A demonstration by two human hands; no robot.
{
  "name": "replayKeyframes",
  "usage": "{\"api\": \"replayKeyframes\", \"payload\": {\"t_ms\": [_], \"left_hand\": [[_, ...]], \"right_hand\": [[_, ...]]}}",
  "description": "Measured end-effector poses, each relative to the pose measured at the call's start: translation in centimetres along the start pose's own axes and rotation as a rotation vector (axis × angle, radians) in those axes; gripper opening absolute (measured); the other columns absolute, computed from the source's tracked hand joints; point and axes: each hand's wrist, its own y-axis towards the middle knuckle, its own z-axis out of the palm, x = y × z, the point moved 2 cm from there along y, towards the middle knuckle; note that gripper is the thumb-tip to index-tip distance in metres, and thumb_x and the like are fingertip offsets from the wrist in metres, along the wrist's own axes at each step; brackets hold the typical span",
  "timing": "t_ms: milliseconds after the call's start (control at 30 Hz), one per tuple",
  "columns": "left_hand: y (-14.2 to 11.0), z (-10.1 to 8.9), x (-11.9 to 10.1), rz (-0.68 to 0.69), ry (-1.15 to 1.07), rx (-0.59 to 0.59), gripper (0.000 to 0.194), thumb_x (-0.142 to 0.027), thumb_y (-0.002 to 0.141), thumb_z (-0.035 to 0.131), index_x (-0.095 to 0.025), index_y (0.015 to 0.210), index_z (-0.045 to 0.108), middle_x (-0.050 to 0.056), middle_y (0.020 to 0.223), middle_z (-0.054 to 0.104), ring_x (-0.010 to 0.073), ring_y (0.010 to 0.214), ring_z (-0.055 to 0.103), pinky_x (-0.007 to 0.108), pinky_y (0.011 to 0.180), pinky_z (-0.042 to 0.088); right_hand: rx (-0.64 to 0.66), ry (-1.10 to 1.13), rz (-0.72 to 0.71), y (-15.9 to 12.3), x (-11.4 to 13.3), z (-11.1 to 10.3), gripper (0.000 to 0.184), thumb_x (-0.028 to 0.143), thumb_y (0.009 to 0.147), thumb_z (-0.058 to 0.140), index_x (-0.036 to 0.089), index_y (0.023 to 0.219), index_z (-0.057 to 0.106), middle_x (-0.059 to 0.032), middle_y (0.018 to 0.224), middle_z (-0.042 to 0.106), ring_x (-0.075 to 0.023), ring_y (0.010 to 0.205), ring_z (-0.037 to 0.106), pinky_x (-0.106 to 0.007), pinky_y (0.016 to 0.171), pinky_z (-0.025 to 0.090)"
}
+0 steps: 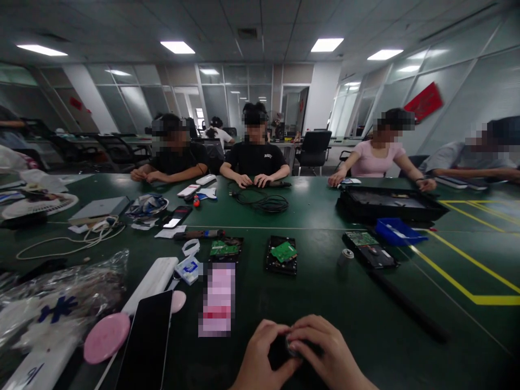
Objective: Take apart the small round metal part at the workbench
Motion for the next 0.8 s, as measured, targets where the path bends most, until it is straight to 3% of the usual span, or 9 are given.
{"api": "replayKeyframes", "payload": {"t_ms": [367, 567, 667, 800], "left_hand": [[-0.1, 0.1, 0.6, 0.007, 0.035, 0.027, 0.032, -0.018, 0.072, 0.069, -0.020, 0.103, 0.064, 0.006, 0.098, 0.063, 0.0219, 0.092, 0.059, 0.032, 0.083, 0.050], [-0.2, 0.1, 0.4, -0.006, 0.041, 0.038, 0.033, -0.017, 0.072, 0.069, -0.021, 0.104, 0.063, 0.006, 0.100, 0.064, 0.0224, 0.094, 0.059, 0.034, 0.085, 0.049], [-0.2, 0.0, 0.3, -0.006, 0.051, 0.037, 0.033, -0.017, 0.071, 0.070, -0.022, 0.103, 0.064, 0.005, 0.100, 0.064, 0.0223, 0.094, 0.059, 0.034, 0.085, 0.049], [-0.1, 0.0, 0.2, -0.014, 0.065, 0.053, 0.035, -0.016, 0.070, 0.072, -0.023, 0.103, 0.064, 0.004, 0.100, 0.065, 0.0217, 0.094, 0.059, 0.033, 0.085, 0.048]], "right_hand": [[0.025, 0.126, 0.055, 0.0, -0.4, -0.2, 0.018, 0.034, 0.087, 0.058, 0.026, 0.099, 0.069, -0.0060, 0.095, 0.067, -0.0185, 0.088, 0.062, -0.029, 0.078, 0.050], [-0.009, 0.114, 0.083, 0.0, -0.1, -0.2, 0.016, 0.037, 0.085, 0.061, 0.022, 0.084, 0.069, -0.0058, 0.090, 0.067, -0.0182, 0.085, 0.063, -0.029, 0.077, 0.049], [-0.031, 0.088, 0.088, -0.1, -0.5, -1.1, 0.016, 0.037, 0.085, 0.060, 0.023, 0.085, 0.069, -0.0057, 0.090, 0.068, -0.0192, 0.086, 0.062, -0.031, 0.078, 0.048], [-0.075, 0.102, 0.177, -1.6, -3.0, -3.3, 0.018, 0.038, 0.086, 0.059, 0.023, 0.084, 0.069, -0.0057, 0.088, 0.067, -0.0196, 0.085, 0.062, -0.030, 0.076, 0.049]]}}
